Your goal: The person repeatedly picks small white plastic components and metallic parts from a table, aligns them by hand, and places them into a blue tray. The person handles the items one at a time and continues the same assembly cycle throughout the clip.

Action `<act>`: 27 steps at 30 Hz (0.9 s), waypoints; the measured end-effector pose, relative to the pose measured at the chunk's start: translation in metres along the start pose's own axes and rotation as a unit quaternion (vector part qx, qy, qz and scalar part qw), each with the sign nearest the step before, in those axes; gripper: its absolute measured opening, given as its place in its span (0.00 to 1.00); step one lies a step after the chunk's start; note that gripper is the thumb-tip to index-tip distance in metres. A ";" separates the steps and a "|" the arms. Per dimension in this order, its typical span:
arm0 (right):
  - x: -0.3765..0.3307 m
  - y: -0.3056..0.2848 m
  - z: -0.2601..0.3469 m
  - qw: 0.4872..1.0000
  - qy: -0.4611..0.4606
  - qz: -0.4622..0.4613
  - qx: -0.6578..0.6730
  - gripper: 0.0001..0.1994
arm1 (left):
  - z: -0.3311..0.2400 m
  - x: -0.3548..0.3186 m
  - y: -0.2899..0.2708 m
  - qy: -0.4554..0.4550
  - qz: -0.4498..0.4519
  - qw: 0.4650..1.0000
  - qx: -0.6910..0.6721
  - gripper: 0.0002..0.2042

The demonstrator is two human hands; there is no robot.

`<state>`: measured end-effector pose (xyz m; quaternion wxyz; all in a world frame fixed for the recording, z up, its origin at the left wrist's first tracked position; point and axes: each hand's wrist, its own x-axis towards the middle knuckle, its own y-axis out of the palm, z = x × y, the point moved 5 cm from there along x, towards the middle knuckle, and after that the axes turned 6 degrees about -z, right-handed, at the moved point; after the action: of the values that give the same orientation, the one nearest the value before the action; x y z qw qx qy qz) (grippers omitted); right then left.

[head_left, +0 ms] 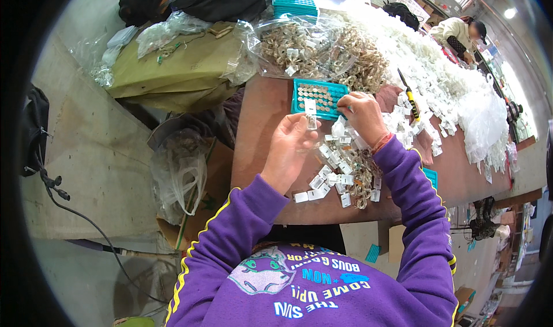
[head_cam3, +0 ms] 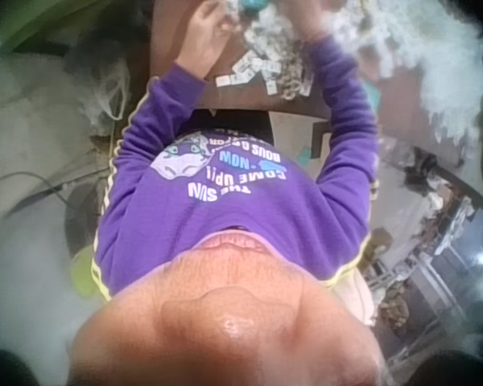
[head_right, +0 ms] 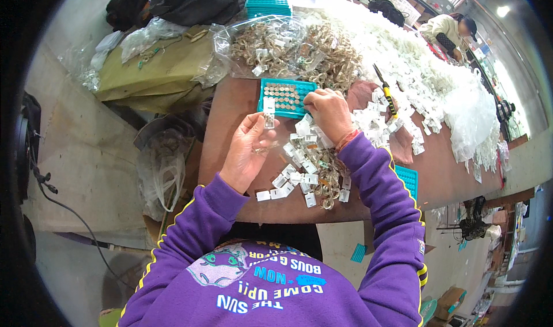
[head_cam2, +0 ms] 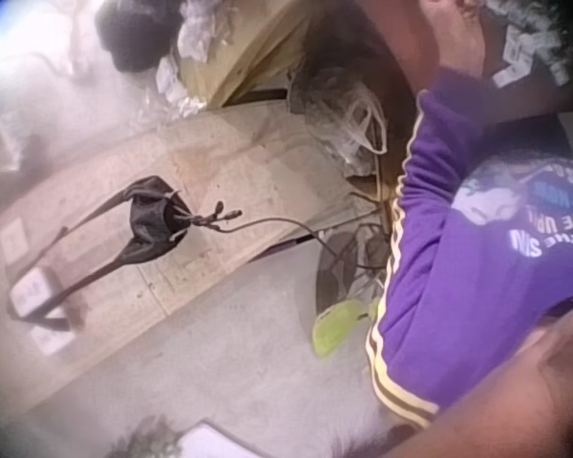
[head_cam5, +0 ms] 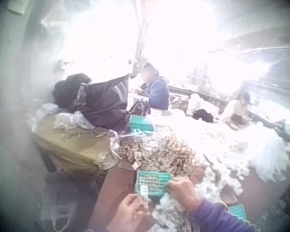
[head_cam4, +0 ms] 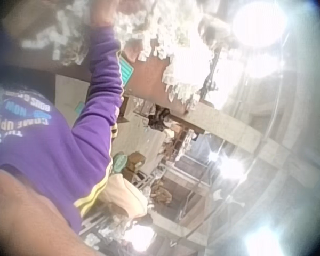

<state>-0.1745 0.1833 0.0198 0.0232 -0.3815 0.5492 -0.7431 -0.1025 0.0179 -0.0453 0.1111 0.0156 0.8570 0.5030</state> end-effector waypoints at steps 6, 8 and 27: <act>0.004 -0.042 0.046 0.965 0.041 -0.036 0.258 0.04 | -0.001 -0.004 0.005 0.030 -0.004 0.998 0.057 0.06; 0.004 -0.046 0.067 0.964 0.004 -0.056 0.259 0.04 | -0.002 -0.005 0.008 0.047 0.000 0.996 0.069 0.06; -0.007 -0.043 0.081 0.969 0.020 -0.075 0.234 0.06 | 0.000 -0.009 0.007 0.014 0.017 1.000 0.002 0.07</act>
<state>-0.1055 0.1385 0.0602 0.0446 -0.3907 0.3301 -0.8581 -0.0947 0.0202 -0.0373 0.0899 0.0234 0.8590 0.5035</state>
